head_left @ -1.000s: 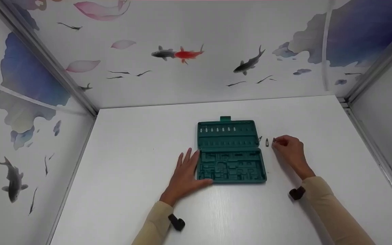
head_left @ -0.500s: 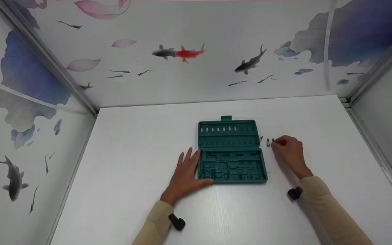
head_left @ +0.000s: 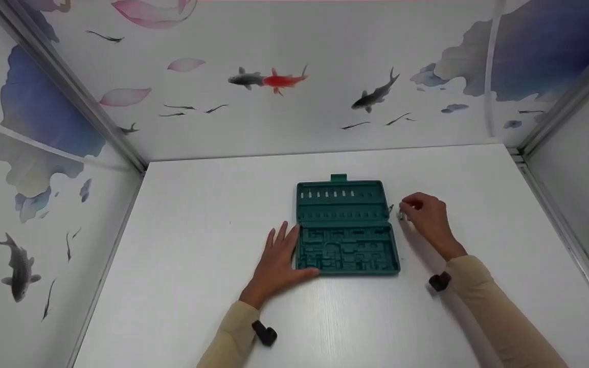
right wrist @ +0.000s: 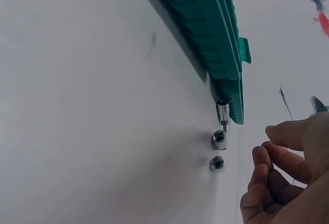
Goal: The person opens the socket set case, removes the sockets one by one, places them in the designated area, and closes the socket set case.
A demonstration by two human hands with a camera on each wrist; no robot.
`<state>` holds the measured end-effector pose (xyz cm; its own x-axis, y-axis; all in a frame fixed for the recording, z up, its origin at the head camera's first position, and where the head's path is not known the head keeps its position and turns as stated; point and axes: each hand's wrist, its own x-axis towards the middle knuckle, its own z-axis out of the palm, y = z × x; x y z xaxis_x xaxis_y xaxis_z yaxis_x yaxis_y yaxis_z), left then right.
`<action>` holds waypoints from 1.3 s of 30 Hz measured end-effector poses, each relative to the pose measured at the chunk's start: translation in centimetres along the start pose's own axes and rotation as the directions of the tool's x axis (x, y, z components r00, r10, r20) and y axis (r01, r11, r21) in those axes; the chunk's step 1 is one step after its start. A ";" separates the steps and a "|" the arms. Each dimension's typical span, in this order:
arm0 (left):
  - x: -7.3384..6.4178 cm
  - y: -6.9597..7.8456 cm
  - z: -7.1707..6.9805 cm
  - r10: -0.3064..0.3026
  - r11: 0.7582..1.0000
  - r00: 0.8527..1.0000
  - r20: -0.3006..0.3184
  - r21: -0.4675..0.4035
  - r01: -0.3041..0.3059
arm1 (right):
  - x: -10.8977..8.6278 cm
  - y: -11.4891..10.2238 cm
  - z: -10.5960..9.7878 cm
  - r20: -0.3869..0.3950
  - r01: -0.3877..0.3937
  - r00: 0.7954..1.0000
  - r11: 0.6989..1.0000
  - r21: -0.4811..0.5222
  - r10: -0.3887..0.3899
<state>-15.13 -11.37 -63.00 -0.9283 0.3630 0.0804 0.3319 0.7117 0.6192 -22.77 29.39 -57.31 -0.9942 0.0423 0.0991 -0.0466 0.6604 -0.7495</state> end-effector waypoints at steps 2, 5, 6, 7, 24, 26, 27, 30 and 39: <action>-0.1 0.0 0.0 -0.008 1.000 1.000 -0.004 -0.003 0.008 | 0.6 -0.7 0.7 0.012 0.047 0.999 0.999 0.009 -0.047; -0.2 -0.1 0.1 -0.020 1.000 1.000 0.000 -0.002 0.020 | 1.4 -1.8 1.9 0.035 0.103 0.994 0.995 0.016 -0.104; -0.2 -0.1 0.1 -0.023 1.000 1.000 0.001 -0.002 0.023 | 1.6 -2.1 2.3 0.049 0.115 0.992 0.993 0.020 -0.116; -0.2 0.0 0.1 -0.026 1.000 1.000 0.002 -0.001 0.026 | 1.8 -2.4 2.7 0.063 0.130 0.989 0.991 0.021 -0.131; -0.1 0.0 0.0 -0.014 1.000 1.000 -0.002 0.009 0.014 | 5.1 -4.9 7.2 0.194 0.313 0.931 0.950 0.012 -0.310; 0.0 0.0 -0.1 -0.012 1.000 1.000 0.000 0.004 0.012 | 5.2 -5.0 7.4 0.182 0.335 0.926 0.942 0.008 -0.331; 0.0 0.1 -0.1 -0.010 1.000 1.000 0.001 0.006 0.010 | 5.2 -5.1 7.5 0.179 0.342 0.924 0.940 0.007 -0.338; 0.1 0.1 -0.1 -0.006 1.000 1.000 0.006 0.006 0.006 | 5.2 -5.1 7.7 0.180 0.351 0.921 0.936 -0.006 -0.344; 0.1 0.1 -0.2 -0.002 1.000 1.000 0.007 0.009 0.002 | 5.9 -5.4 8.2 0.226 0.324 0.926 0.944 -0.067 -0.302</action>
<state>-15.23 -11.40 -62.79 -0.9280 0.3651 0.0737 0.3310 0.7177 0.6127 -29.13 19.93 -58.03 -0.9286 -0.3299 0.1700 -0.3596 0.6869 -0.6316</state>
